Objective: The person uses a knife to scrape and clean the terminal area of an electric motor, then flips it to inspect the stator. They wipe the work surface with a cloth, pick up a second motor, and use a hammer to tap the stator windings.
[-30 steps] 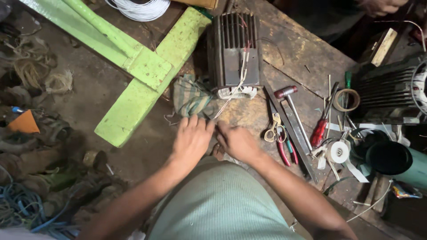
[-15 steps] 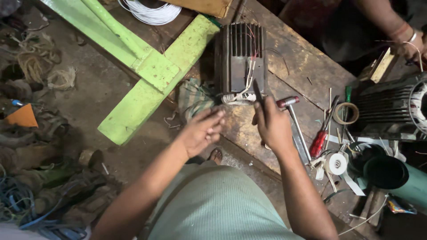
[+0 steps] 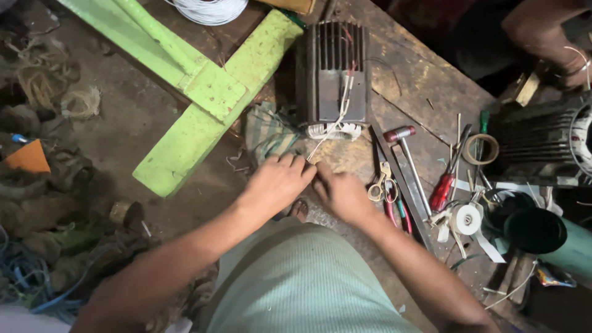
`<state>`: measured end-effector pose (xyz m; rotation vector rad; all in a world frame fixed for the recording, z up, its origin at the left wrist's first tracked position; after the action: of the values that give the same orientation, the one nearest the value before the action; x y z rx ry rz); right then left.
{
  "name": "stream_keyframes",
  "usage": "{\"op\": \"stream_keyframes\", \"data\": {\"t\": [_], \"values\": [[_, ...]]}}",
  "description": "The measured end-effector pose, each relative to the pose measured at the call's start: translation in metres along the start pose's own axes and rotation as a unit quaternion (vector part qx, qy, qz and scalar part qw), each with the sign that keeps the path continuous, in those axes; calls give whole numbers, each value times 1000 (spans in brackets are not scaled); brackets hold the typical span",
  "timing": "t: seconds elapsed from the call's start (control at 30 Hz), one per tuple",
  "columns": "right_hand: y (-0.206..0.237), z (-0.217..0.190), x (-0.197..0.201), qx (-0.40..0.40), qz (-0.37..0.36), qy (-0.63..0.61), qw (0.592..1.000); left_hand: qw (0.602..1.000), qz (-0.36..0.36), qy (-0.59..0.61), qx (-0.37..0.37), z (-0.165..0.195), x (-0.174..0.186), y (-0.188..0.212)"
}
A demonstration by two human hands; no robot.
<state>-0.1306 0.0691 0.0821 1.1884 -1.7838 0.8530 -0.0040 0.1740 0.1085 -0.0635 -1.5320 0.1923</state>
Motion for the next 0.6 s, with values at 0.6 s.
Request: {"op": "stream_keyframes", "data": {"t": [0.6], "values": [[-3, -3, 2, -32, -19, 10, 999, 994, -7, 8, 105, 2, 6, 17]]}}
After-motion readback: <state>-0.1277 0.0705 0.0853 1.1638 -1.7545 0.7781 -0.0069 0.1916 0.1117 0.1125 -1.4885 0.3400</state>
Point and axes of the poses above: each hand's wrist, its own y-axis away from the middle knuckle, its own x-axis out of the back of the hand, z = x × y, the point moved 4 cm from there along -y, towards the middle knuckle, and after that the axes turned 12 degrees about x, right-handed, at the moved point
